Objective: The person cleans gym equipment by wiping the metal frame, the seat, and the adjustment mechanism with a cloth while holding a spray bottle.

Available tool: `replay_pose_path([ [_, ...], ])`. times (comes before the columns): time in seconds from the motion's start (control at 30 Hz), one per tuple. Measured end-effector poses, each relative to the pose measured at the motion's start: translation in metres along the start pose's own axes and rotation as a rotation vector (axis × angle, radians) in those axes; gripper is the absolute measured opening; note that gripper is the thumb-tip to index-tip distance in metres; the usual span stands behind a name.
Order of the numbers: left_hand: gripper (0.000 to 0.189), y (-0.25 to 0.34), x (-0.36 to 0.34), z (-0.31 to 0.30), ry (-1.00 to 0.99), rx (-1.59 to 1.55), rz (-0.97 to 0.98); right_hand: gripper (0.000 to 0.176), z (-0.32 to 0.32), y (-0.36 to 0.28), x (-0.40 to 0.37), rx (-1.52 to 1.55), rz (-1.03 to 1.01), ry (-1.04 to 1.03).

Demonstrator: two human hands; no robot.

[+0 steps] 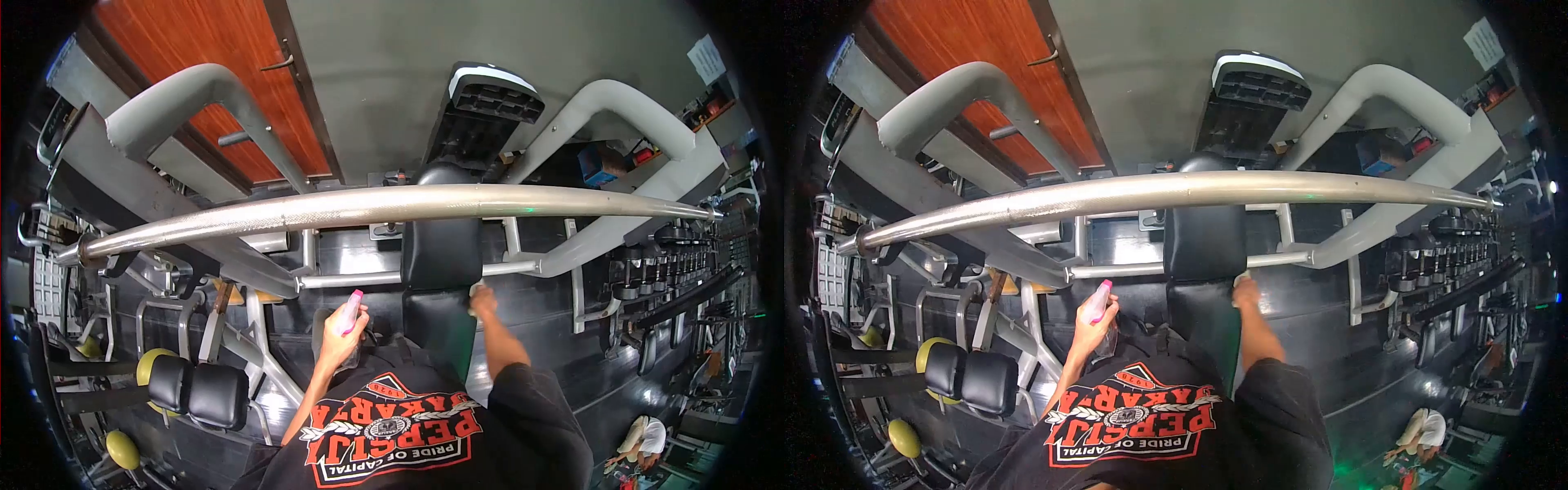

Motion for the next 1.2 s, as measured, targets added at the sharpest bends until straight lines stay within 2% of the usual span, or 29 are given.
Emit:
replay_pose_path([
  [0.07, 0.019, 0.011, -0.003, -0.003, 0.024, 0.011, 0.107, 0.028, 0.01, -0.03, -0.015, -0.052, 0.006, 0.005],
  [0.13, 0.019, 0.007, -0.005, -0.005, 0.039, 0.02, 0.109, 0.028, 0.004, -0.054, -0.029, -0.112, 0.022, 0.01],
  [0.2, 0.019, -0.011, -0.002, -0.004, 0.011, -0.041, -0.021, 0.025, -0.011, -0.085, -0.05, -0.11, -0.134, -0.062],
  [0.27, 0.019, -0.012, -0.001, 0.002, -0.011, -0.055, -0.001, 0.022, 0.001, -0.129, -0.075, -0.265, -0.398, 0.191],
  [0.33, 0.019, -0.013, -0.001, 0.003, -0.031, -0.061, -0.008, 0.022, 0.016, -0.17, -0.084, -0.156, -0.363, 0.027],
  [0.4, 0.019, -0.001, -0.003, 0.004, -0.021, -0.02, 0.045, 0.022, 0.015, -0.208, -0.102, -0.084, -0.458, -0.124],
  [0.47, 0.019, 0.006, -0.005, 0.003, -0.015, 0.017, 0.102, 0.023, 0.02, -0.241, -0.121, -0.074, -0.588, -0.187],
  [0.5, 0.019, 0.006, -0.006, 0.002, -0.018, 0.021, 0.116, 0.022, 0.011, -0.255, -0.132, -0.048, -0.707, -0.155],
  [0.53, 0.02, 0.005, -0.007, 0.0, -0.017, 0.026, 0.128, 0.022, 0.016, -0.256, -0.126, -0.046, -0.713, -0.156],
  [0.6, 0.02, 0.001, -0.013, -0.006, -0.015, 0.045, 0.123, 0.021, 0.027, -0.255, -0.114, -0.105, -0.899, 0.099],
  [0.63, 0.021, 0.0, -0.014, -0.007, -0.022, 0.063, 0.123, 0.022, 0.0, -0.239, -0.111, -0.094, -0.891, 0.179],
  [0.67, 0.021, -0.002, -0.016, -0.009, -0.024, 0.065, 0.124, 0.023, -0.001, -0.217, -0.099, -0.022, -0.921, 0.182],
  [0.7, 0.021, -0.003, -0.019, -0.01, -0.026, 0.068, 0.127, 0.027, 0.043, -0.201, -0.077, -0.174, -1.004, 0.179],
  [0.73, 0.021, -0.005, -0.022, -0.011, -0.028, 0.069, 0.13, 0.021, 0.029, -0.18, -0.081, -0.169, -1.072, 0.209],
  [0.77, 0.021, -0.004, -0.023, -0.013, -0.027, 0.072, 0.132, 0.02, 0.032, -0.152, -0.072, -0.069, -0.994, 0.194],
  [0.8, 0.021, -0.005, -0.026, -0.015, -0.018, 0.067, 0.13, 0.024, 0.056, -0.123, -0.048, -0.205, -0.924, 0.125],
  [0.83, 0.02, -0.006, -0.029, -0.016, -0.006, 0.06, 0.124, 0.024, 0.015, -0.095, -0.059, -0.05, -0.883, 0.319],
  [0.87, 0.02, -0.006, -0.032, -0.017, -0.002, 0.059, 0.12, 0.025, 0.008, -0.07, -0.047, -0.149, -0.755, 0.2],
  [0.9, 0.02, -0.01, -0.034, -0.018, -0.013, 0.064, 0.058, 0.025, -0.004, -0.046, -0.039, -0.389, -0.468, -0.132],
  [0.97, 0.021, -0.015, -0.037, -0.016, -0.03, 0.072, -0.003, 0.022, -0.005, 0.008, -0.012, -0.306, -0.294, 0.019],
  [1.03, 0.02, -0.021, -0.04, -0.012, -0.086, 0.087, -0.05, 0.025, -0.026, 0.055, -0.014, -0.087, -0.049, 0.015],
  [1.07, 0.02, -0.024, -0.04, -0.013, -0.088, 0.094, -0.047, 0.025, -0.031, 0.061, -0.021, -0.08, -0.048, 0.016],
  [1.13, 0.02, -0.032, -0.042, -0.007, -0.148, 0.073, -0.051, 0.03, -0.035, 0.097, -0.044, 0.191, 0.213, 0.066],
  [1.17, 0.02, -0.031, -0.043, -0.006, -0.158, 0.119, -0.017, 0.038, -0.025, 0.1, -0.051, 0.271, 0.153, 0.113],
  [1.2, 0.02, -0.033, -0.044, -0.004, -0.164, 0.113, -0.015, 0.038, -0.009, 0.103, -0.061, 0.266, 0.16, 0.118],
])
Point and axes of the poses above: each hand's wrist, its own x-axis towards the middle knuckle, its own z-axis out of the palm, y = z × x, the point moved 8 cm from there along x, towards the middle knuckle, and after that the axes turned 3 degrees about -z, right-handed, at the moved point
